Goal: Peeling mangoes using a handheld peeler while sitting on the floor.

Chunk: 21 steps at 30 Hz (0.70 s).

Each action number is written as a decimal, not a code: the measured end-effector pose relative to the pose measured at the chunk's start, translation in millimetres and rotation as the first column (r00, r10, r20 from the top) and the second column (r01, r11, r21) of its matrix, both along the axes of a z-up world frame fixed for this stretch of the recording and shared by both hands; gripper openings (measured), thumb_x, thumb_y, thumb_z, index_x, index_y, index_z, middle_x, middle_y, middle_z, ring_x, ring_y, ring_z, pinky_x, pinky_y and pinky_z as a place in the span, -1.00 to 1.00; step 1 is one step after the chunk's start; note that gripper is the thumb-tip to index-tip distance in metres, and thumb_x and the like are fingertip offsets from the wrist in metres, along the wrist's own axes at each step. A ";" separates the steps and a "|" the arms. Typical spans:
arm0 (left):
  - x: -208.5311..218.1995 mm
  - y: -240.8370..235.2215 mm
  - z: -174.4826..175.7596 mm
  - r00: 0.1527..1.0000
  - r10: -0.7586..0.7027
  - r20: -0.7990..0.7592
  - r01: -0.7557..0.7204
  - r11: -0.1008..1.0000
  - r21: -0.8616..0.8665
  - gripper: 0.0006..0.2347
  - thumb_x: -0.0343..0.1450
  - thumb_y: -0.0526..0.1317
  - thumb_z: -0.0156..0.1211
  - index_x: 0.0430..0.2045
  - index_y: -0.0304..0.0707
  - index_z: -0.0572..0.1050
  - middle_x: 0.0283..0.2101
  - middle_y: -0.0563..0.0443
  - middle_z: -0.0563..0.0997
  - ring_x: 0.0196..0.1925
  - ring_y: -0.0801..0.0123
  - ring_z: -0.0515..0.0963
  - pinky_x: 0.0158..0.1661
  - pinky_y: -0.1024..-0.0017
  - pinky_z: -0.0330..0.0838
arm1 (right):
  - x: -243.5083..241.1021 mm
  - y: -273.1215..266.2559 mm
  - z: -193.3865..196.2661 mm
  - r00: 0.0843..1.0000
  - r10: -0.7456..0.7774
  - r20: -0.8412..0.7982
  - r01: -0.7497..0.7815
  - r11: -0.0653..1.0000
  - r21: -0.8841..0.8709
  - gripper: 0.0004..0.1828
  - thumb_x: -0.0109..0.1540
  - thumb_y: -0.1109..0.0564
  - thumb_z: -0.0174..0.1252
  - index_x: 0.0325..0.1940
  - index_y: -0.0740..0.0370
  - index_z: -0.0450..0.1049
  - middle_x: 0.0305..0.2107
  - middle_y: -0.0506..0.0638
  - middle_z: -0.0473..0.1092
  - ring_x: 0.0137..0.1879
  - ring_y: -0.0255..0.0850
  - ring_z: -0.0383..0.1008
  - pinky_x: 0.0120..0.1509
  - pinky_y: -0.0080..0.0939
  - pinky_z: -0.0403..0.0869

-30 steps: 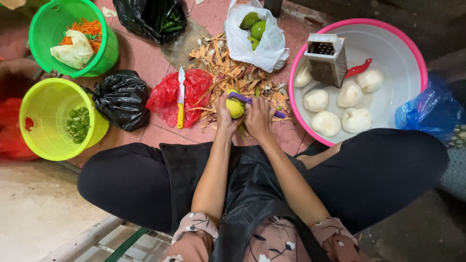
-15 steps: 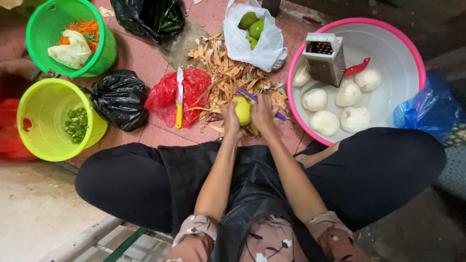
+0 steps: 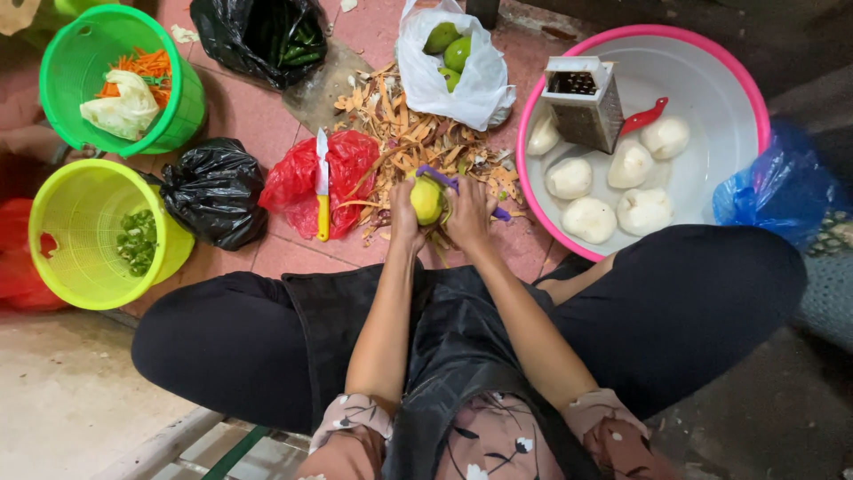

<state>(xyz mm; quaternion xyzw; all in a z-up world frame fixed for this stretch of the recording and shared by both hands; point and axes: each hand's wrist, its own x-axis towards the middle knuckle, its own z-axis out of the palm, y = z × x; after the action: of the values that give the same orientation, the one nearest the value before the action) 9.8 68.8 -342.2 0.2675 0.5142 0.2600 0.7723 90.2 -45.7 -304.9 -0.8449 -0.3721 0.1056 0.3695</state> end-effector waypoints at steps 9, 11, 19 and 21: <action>-10.5 -26.2 91.3 0.960 -0.224 0.169 0.236 0.970 -0.053 -0.58 0.25 0.07 0.37 -0.10 -0.02 0.48 -0.22 -0.17 0.63 -0.32 0.06 0.68 -0.42 0.16 0.63 | 47.3 -4.0 -103.8 0.975 0.027 -0.219 -0.080 0.968 -0.237 0.00 0.04 0.24 0.46 0.46 -0.03 0.10 0.34 0.09 0.19 0.47 0.20 0.10 0.42 0.65 -0.05; -2.7 -21.1 124.5 0.939 -0.246 0.240 0.266 0.962 -0.054 -0.59 0.26 0.05 0.36 -0.08 -0.05 0.50 -0.20 -0.20 0.64 -0.31 0.04 0.69 -0.41 0.13 0.63 | 45.4 -18.4 -86.1 0.972 -0.085 -0.221 0.027 0.967 -0.254 -0.46 0.23 0.08 0.17 0.27 0.03 0.19 0.21 0.10 0.27 0.38 0.14 0.19 0.37 0.55 0.02; -24.1 7.1 98.0 0.949 -0.155 0.275 0.162 0.987 -0.005 -0.63 0.32 0.08 0.26 -0.15 -0.14 0.55 -0.25 -0.18 0.68 -0.35 0.13 0.72 -0.40 0.23 0.64 | 17.4 8.3 -11.0 0.974 -0.185 0.127 0.162 0.971 0.175 -0.70 0.48 -0.07 -0.20 0.15 0.10 0.31 -0.13 0.03 0.33 0.04 0.04 0.33 0.08 0.20 0.22; -25.7 9.1 78.5 0.963 -0.095 0.254 0.104 0.994 -0.020 -0.62 0.36 0.12 0.19 -0.20 -0.19 0.57 -0.30 -0.14 0.70 -0.39 0.20 0.72 -0.41 0.27 0.65 | 10.2 18.7 -19.1 0.910 -0.137 0.391 0.027 0.961 0.274 -0.70 0.43 -0.13 -0.15 0.04 0.03 0.38 -0.22 -0.09 0.31 -0.10 -0.09 0.33 0.05 0.06 0.18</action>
<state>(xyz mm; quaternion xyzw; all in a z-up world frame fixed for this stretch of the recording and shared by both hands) -15.9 77.9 -263.7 0.2449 0.4018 0.2442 0.8479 100.4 -27.0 -324.0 -0.8068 -0.4151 -0.1382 0.3970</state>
